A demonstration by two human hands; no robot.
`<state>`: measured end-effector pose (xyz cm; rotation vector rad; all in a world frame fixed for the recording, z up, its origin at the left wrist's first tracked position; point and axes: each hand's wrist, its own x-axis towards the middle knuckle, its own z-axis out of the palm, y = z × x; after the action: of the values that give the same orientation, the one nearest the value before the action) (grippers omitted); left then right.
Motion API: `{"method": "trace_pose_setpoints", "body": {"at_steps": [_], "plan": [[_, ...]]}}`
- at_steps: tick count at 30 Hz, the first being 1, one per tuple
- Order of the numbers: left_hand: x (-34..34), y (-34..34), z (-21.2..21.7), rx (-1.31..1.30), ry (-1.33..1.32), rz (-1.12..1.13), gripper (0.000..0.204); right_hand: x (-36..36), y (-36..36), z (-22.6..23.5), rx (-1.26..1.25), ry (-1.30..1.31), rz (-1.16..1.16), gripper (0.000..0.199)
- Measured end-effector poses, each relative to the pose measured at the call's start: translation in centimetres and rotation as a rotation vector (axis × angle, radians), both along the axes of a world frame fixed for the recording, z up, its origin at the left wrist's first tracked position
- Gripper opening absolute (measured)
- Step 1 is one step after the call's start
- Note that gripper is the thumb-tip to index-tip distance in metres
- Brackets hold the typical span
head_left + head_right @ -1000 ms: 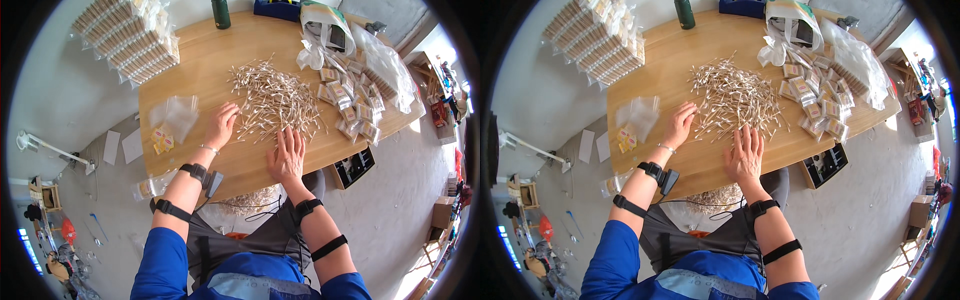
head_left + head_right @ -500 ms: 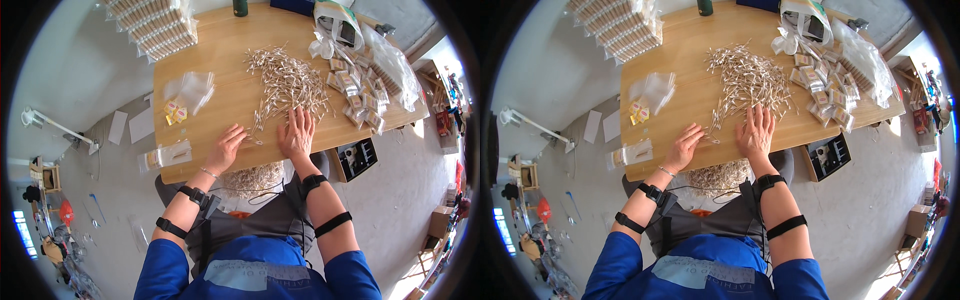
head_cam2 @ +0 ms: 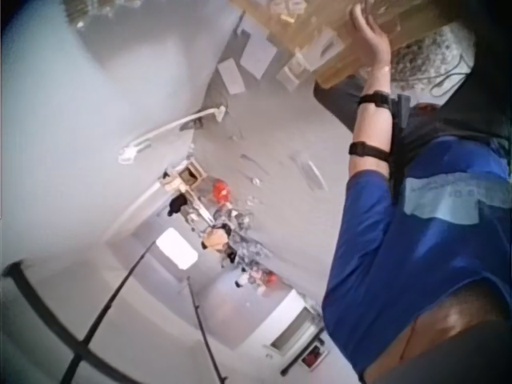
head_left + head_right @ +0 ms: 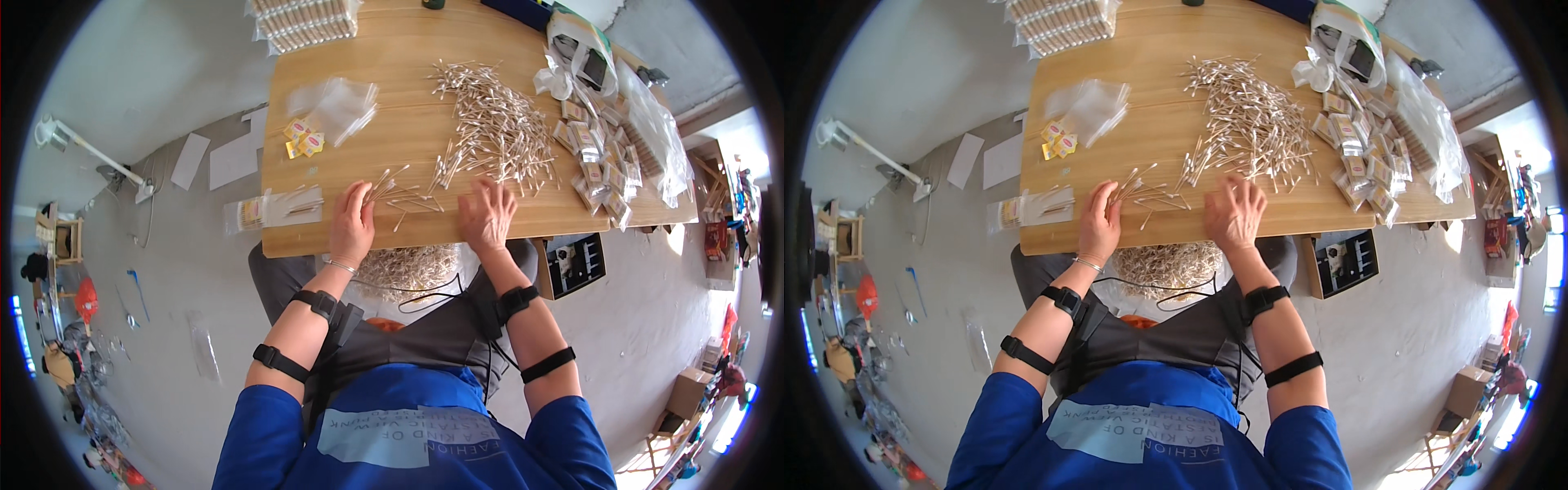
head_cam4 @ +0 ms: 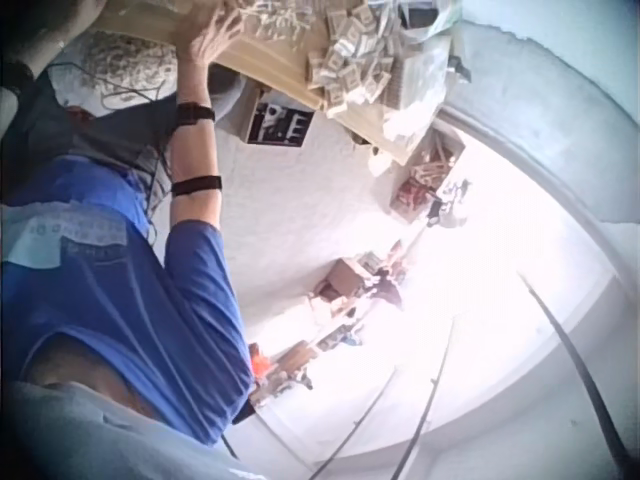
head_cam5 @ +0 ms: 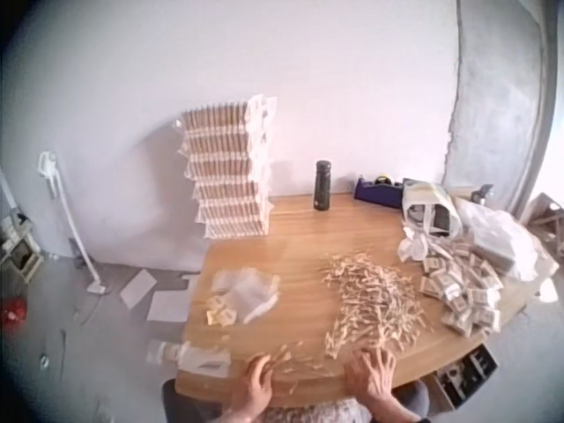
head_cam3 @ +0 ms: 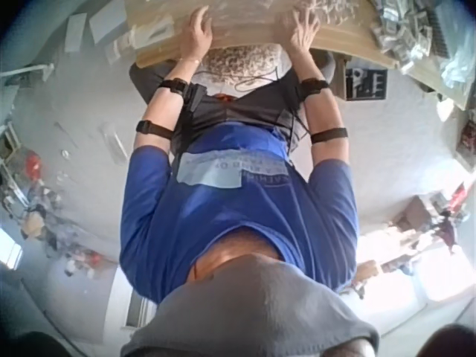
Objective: Counting and placing cotton swabs into small plastic bags at a workstation.
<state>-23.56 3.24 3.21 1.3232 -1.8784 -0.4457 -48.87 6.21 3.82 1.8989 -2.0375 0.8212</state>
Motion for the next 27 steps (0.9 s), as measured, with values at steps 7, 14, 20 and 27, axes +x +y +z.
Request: {"method": "trace_pose_setpoints", "body": {"at_steps": [7, 14, 20, 27], "plan": [[0.0, 0.0, -0.2, -0.013, 0.066, 0.088, 0.043, 7.2, 0.8, 0.1, 0.13, -0.174, 0.354, 0.034], [0.0, 0.2, -0.1, 0.012, 0.145, 0.061, 0.051, 7.3, 1.3, 0.6, 0.105, -0.133, 0.329, 0.036], [0.3, 0.1, 0.0, -0.027, 0.155, 0.054, 0.052, 5.6, 1.7, 1.1, 0.148, -0.263, 0.131, 0.041], [0.2, 0.0, 0.0, -0.067, 0.166, 0.067, 0.05, 6.4, 3.0, -0.1, 0.177, -0.278, 0.052, 0.022]]}}
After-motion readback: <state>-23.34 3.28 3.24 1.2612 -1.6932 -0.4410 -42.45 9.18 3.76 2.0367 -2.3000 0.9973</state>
